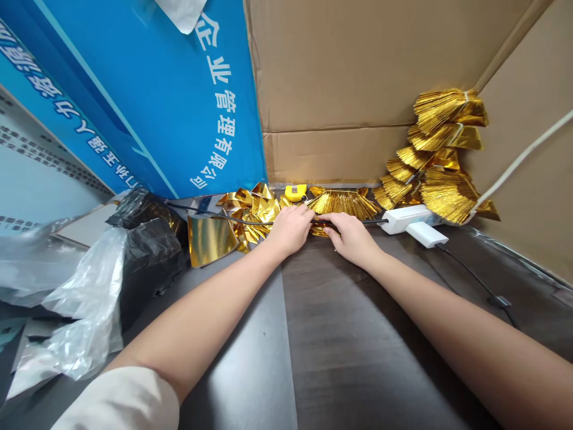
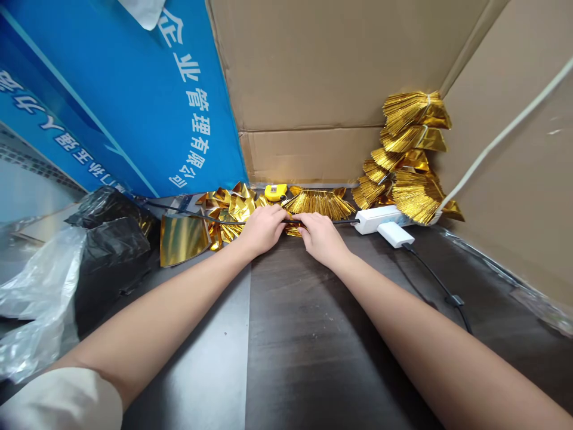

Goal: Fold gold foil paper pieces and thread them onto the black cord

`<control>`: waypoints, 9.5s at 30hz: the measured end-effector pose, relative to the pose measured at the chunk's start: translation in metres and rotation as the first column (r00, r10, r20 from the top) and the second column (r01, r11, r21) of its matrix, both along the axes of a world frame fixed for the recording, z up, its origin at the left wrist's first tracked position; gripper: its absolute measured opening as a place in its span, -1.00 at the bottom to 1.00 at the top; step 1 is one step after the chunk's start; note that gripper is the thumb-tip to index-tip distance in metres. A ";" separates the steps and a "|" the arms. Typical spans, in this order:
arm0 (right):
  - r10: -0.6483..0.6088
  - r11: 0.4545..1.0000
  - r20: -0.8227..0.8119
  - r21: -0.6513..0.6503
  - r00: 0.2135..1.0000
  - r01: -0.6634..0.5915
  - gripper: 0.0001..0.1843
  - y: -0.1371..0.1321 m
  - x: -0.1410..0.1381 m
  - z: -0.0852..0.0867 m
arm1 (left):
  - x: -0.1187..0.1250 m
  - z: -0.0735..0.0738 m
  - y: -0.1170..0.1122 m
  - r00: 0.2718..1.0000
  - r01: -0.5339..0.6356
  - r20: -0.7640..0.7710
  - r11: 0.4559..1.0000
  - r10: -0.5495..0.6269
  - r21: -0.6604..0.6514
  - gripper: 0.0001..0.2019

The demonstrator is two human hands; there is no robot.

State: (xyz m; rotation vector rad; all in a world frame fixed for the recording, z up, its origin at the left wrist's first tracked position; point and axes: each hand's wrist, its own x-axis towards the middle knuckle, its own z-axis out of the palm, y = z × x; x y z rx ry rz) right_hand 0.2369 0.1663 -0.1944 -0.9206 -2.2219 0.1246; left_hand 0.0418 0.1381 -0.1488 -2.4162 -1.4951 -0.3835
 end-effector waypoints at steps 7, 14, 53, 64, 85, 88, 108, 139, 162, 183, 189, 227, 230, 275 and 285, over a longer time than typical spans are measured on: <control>-0.031 1.000 0.019 -0.004 0.999 0.031 -0.65 -0.002 0.003 0.003 | -0.003 0.000 0.000 0.999 -0.002 0.044 1.000 0.002 -0.005 -0.83; -0.061 0.998 0.055 -0.018 0.997 0.062 -0.55 -0.001 0.004 0.006 | -0.001 -0.002 -0.001 0.997 -0.023 0.071 1.000 0.023 0.001 -0.84; -0.036 0.997 0.253 -0.058 0.967 0.052 -0.45 -0.012 -0.011 0.021 | -0.013 -0.008 0.004 0.979 0.134 0.152 0.991 -0.137 0.027 -0.88; -0.082 0.994 0.337 -0.046 0.938 0.103 -0.45 -0.019 -0.014 0.025 | -0.015 -0.009 0.002 0.979 0.133 0.152 0.990 -0.137 0.036 -0.88; -0.150 0.987 0.337 -0.006 0.929 0.162 -0.27 -0.019 -0.019 0.023 | -0.016 -0.016 0.005 0.947 0.231 0.201 0.965 -0.252 0.124 -0.91; -0.127 0.990 0.315 -0.012 0.941 0.138 -0.29 -0.018 -0.018 0.022 | -0.016 -0.016 0.005 0.949 0.232 0.194 0.967 -0.249 0.104 -0.90; 0.134 0.991 -0.070 -0.007 0.988 -0.135 -0.52 -0.001 -0.006 0.005 | -0.020 -0.008 0.004 0.957 0.260 0.133 0.966 -0.257 -0.006 -0.83; 0.140 0.990 0.146 0.015 0.979 -0.143 -0.10 -0.009 0.014 0.016 | -0.011 -0.001 -0.004 0.986 0.099 0.130 0.994 -0.104 0.047 -0.62; 0.047 0.997 0.177 0.049 0.983 -0.056 -0.23 -0.009 0.010 0.014 | -0.015 0.011 -0.002 0.980 0.021 0.198 0.997 -0.034 0.069 -0.59; 0.034 0.996 0.305 0.066 0.952 -0.057 -0.35 -0.024 -0.009 0.019 | -0.052 0.029 0.015 0.989 -0.140 0.032 0.988 0.142 -0.060 -0.57; -0.003 0.998 0.352 0.058 0.936 -0.019 -0.22 -0.026 -0.035 0.027 | -0.048 0.030 0.016 0.983 -0.183 0.004 0.981 0.183 -0.071 -0.57; -0.009 0.999 0.255 -0.032 0.967 0.017 -0.38 -0.018 -0.058 0.026 | -0.055 0.022 0.024 0.993 -0.114 -0.021 0.985 0.112 -0.133 -0.66; -0.008 0.999 0.242 -0.032 0.970 0.016 -0.35 -0.018 -0.058 0.025 | -0.055 0.022 0.024 0.993 -0.113 -0.034 0.985 0.110 -0.134 -0.66; -0.068 0.998 0.260 0.009 0.963 0.068 -0.19 -0.018 -0.066 0.020 | -0.051 0.027 0.020 0.992 -0.104 0.048 0.977 0.115 -0.188 -0.60; -0.082 0.997 0.259 0.012 0.962 0.082 0.00 -0.022 -0.065 0.019 | -0.050 0.028 0.019 0.996 -0.072 0.040 0.971 0.083 -0.228 -0.64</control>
